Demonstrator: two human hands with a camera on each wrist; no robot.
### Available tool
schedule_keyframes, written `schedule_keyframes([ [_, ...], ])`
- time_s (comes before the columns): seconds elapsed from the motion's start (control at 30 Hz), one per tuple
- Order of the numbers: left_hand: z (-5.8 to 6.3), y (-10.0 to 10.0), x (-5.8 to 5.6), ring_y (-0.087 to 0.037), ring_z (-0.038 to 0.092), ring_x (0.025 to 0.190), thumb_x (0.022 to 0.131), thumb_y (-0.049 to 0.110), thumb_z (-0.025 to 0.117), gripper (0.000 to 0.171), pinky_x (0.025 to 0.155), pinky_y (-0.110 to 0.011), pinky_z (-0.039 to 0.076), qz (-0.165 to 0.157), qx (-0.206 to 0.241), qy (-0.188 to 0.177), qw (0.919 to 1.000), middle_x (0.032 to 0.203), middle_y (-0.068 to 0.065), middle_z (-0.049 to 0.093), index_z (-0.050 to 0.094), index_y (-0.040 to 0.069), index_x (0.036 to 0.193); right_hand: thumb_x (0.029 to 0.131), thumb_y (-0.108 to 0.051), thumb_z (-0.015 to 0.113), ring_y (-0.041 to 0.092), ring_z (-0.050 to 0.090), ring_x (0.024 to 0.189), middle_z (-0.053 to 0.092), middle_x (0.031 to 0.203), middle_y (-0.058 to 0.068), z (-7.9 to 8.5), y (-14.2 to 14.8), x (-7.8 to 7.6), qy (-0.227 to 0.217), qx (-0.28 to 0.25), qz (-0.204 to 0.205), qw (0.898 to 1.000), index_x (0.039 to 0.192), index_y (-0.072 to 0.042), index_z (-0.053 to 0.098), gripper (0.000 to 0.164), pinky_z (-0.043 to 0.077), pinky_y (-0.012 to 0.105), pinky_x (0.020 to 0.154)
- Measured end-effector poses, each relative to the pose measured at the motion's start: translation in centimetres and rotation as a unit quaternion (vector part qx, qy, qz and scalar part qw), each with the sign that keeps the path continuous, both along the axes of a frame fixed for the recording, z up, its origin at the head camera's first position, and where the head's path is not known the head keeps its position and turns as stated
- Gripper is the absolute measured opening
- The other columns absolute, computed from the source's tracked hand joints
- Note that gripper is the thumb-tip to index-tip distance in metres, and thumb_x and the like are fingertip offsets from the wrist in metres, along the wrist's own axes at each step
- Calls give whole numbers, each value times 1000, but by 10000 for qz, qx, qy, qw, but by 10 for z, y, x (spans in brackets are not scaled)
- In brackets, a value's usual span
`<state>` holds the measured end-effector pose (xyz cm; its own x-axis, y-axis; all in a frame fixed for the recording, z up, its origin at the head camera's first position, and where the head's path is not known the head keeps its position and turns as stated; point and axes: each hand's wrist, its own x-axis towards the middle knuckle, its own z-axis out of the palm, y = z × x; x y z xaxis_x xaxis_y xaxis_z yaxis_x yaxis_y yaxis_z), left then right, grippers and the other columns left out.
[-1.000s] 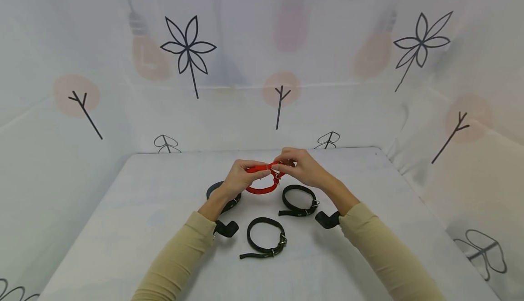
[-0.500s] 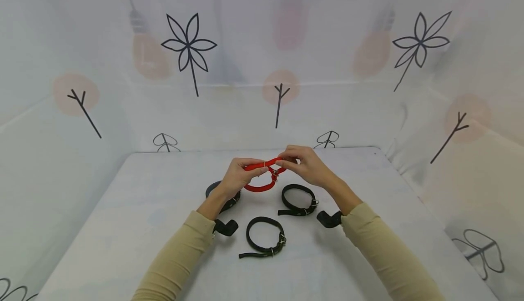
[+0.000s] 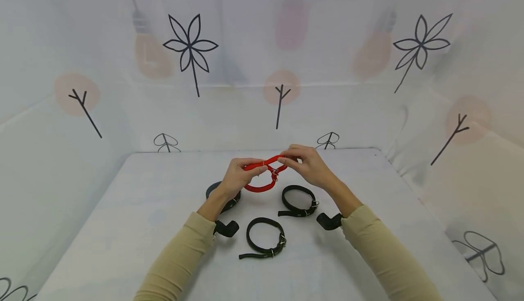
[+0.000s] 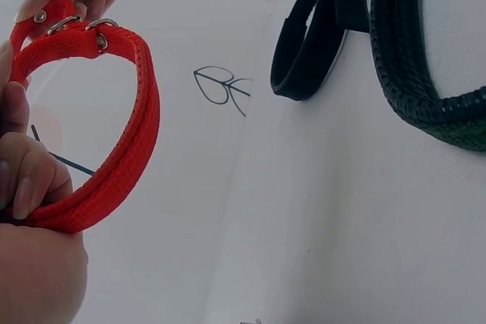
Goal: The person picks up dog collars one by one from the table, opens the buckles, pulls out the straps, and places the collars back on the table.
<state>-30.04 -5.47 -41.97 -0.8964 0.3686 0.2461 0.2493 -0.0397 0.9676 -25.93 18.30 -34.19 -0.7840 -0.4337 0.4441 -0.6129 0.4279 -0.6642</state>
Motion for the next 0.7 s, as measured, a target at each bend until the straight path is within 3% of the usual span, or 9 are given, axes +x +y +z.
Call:
schedule_keyframes([
  [0.1,1,0,1,-14,39,56,94,14,76,25,53,-25,32,13,59,-9,10000,75,-1,59,77,2,116,97,-3,69,21,48,74,65,87,13,-2,0,-2,18,-131,-91,9999,104,-1,76,10,37,27,64],
  [0.33,1,-1,1,-12,36,51,96,13,74,27,50,-24,30,56,129,-23,9999,71,1,53,74,0,119,96,-3,70,20,52,81,70,92,7,-23,12,-23,98,-376,-284,9988,107,-5,77,13,42,34,68],
  [0.7,0,-1,1,-13,37,52,97,13,73,24,49,-24,30,-21,239,47,9997,73,-4,52,74,0,117,100,-14,69,21,65,93,73,98,5,-25,19,-22,-120,-486,-384,9980,109,-8,76,13,53,30,83],
])
